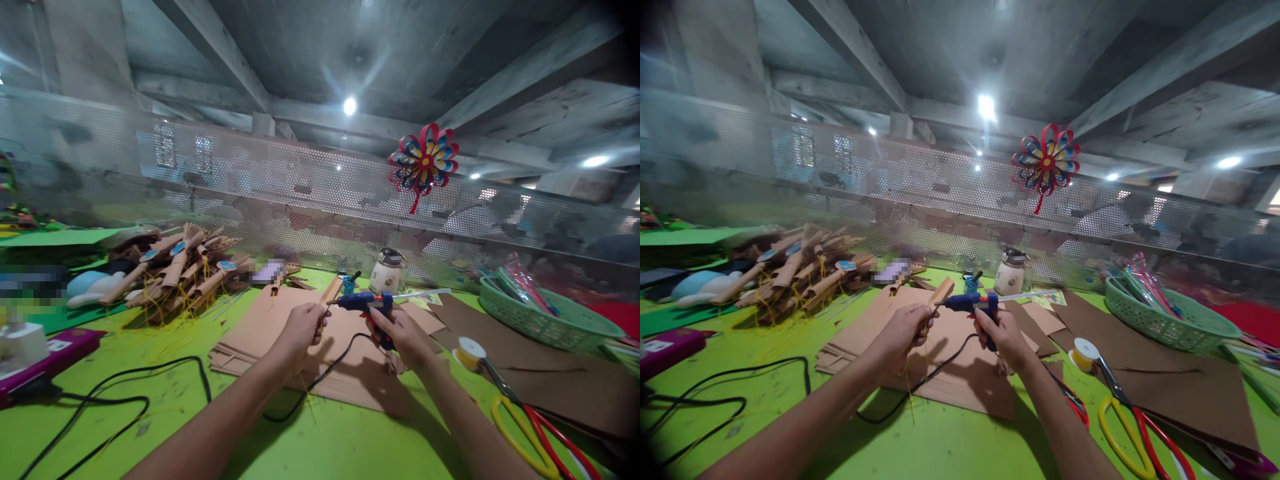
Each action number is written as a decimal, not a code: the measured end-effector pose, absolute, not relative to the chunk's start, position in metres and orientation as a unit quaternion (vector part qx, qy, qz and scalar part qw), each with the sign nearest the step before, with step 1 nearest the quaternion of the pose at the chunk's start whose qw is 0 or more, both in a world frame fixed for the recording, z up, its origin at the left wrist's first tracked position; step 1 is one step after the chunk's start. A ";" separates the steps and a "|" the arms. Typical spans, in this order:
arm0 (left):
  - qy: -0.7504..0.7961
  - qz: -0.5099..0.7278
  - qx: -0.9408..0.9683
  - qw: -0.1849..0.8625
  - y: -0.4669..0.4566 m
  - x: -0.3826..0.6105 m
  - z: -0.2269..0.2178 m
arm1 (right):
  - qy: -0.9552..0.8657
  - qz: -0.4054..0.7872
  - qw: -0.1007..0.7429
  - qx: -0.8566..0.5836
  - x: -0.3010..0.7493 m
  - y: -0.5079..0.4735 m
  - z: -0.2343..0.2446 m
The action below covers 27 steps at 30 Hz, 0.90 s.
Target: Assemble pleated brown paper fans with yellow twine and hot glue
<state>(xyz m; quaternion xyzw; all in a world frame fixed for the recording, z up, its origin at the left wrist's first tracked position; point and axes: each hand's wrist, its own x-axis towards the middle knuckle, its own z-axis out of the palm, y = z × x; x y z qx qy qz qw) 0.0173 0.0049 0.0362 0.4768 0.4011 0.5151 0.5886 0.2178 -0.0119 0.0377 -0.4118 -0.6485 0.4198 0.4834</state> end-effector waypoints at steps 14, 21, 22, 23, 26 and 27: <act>0.395 0.512 0.475 0.597 0.005 0.017 0.036 | -0.651 0.422 0.484 -0.405 0.223 -0.011 0.037; 0.385 0.508 0.468 0.613 0.003 0.017 0.037 | -0.635 0.430 0.510 -0.389 0.224 -0.008 0.033; 0.384 0.507 0.467 0.614 0.003 0.017 0.037 | -0.643 0.426 0.503 -0.390 0.224 -0.008 0.033; 0.383 0.506 0.468 0.615 0.003 0.017 0.037 | -0.651 0.421 0.495 -0.392 0.224 -0.008 0.032; 0.382 0.508 0.469 0.614 0.004 0.016 0.036 | -0.654 0.419 0.492 -0.394 0.227 -0.008 0.032; 0.380 0.509 0.467 0.615 0.005 0.016 0.036 | -0.646 0.421 0.500 -0.394 0.229 -0.006 0.031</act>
